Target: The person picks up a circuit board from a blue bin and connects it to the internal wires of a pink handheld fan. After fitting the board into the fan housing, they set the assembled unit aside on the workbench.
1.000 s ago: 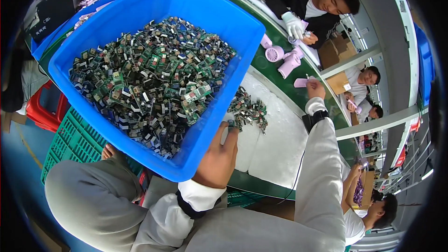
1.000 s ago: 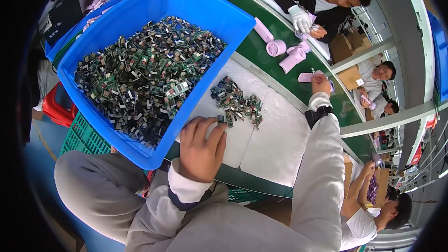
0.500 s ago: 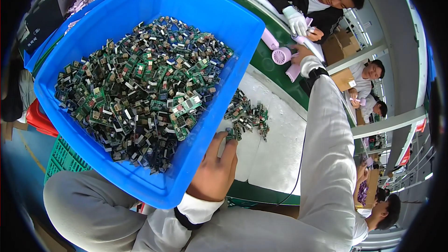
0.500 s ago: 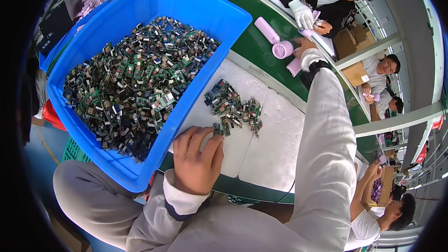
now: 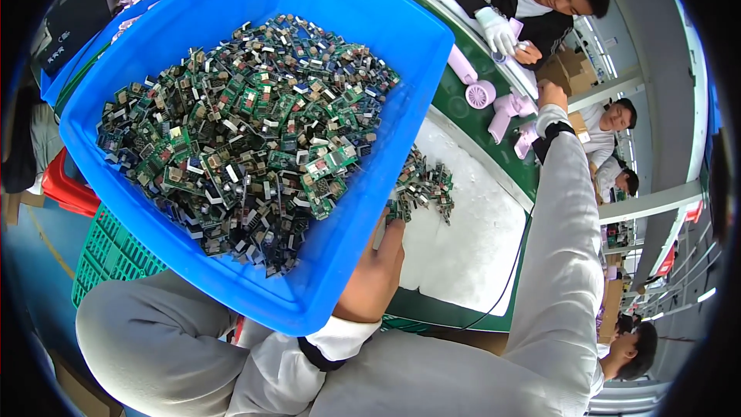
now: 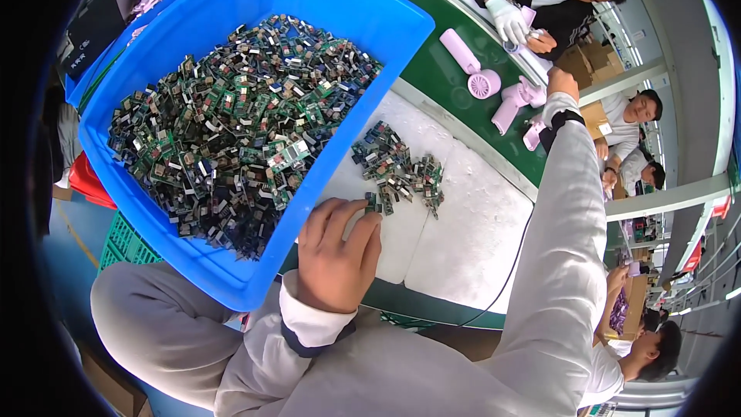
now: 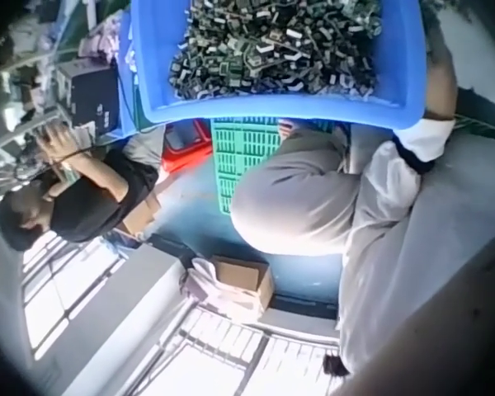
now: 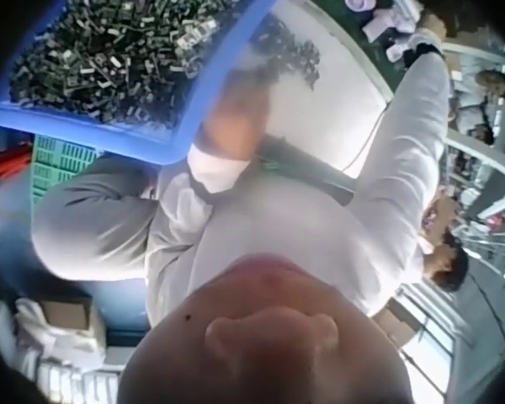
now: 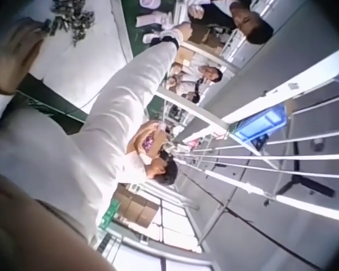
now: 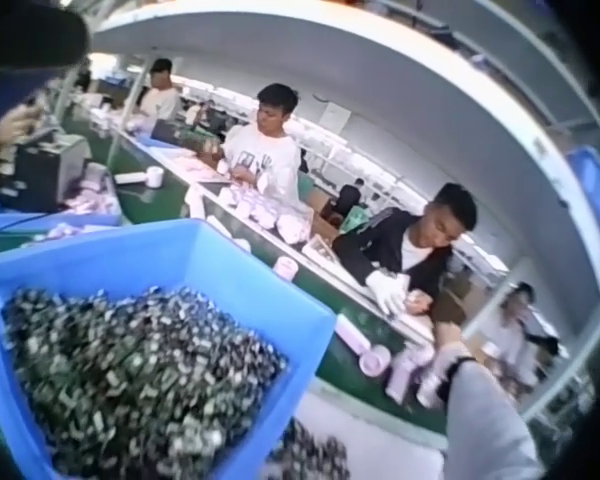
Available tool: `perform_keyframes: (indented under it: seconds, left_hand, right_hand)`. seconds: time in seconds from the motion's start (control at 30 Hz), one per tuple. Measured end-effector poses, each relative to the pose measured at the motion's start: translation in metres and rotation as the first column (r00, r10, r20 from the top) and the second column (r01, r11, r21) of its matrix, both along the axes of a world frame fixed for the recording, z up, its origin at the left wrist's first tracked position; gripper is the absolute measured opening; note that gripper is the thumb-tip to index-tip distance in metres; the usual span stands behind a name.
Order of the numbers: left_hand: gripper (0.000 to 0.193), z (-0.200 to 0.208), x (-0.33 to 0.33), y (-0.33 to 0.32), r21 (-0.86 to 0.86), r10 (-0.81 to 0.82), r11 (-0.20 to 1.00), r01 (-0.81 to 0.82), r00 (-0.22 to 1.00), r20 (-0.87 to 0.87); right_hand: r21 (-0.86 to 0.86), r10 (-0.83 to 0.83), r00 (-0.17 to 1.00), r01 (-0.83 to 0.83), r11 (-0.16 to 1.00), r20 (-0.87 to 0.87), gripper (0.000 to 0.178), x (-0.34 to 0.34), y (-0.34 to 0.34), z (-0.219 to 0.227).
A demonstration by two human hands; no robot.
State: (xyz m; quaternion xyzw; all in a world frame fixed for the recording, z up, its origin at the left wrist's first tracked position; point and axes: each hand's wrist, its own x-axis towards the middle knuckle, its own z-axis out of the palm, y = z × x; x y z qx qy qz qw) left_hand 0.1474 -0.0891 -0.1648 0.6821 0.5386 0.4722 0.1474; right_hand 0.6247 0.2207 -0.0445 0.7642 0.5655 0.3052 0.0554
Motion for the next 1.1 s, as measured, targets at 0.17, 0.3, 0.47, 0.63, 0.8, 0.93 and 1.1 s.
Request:
perform_keyframes:
  seconds: [0.17,0.3,0.47,0.63,0.8,0.93,1.1]
  left_hand:
    - [0.022,0.002,-0.006,0.002,0.007,-0.023,1.000,0.023,1.000,-0.018]
    - [0.023,-0.002,-0.005,0.000,0.066,-0.010,0.998,0.014,0.998,-0.058]
    - [0.024,-0.001,-0.002,-0.003,0.083,0.001,0.997,0.006,0.997,-0.082]
    - [0.025,0.000,-0.001,-0.001,0.057,-0.003,0.998,0.008,0.995,-0.097]
    - [0.024,0.005,-0.003,-0.001,0.010,-0.017,1.000,0.019,0.991,-0.131]
    - [0.023,0.006,-0.001,0.003,0.025,-0.042,0.999,0.044,0.996,-0.079]
    - [0.022,0.008,-0.004,0.003,0.005,-0.034,0.999,0.035,0.997,-0.064]
  right_hand:
    - [-0.104,0.026,0.961,-0.056,0.993,-0.276,0.047,-0.013,-0.017,-0.034]
    - [0.045,0.064,0.951,-0.053,0.998,-0.303,0.067,-0.004,-0.024,-0.061]
    - [-0.041,-0.041,0.931,0.028,0.999,-0.364,0.081,0.012,0.006,-0.084]
    - [-0.174,-0.067,0.971,0.027,0.984,-0.229,0.072,0.038,0.032,-0.091]
    - [-0.095,-0.170,0.942,0.149,0.984,-0.289,0.041,0.046,0.041,-0.088]
    - [0.286,-0.103,0.963,0.175,0.942,-0.250,0.030,0.111,0.001,-0.044]
    - [0.324,-0.202,0.972,0.231,0.918,-0.119,0.037,0.084,-0.071,0.027]
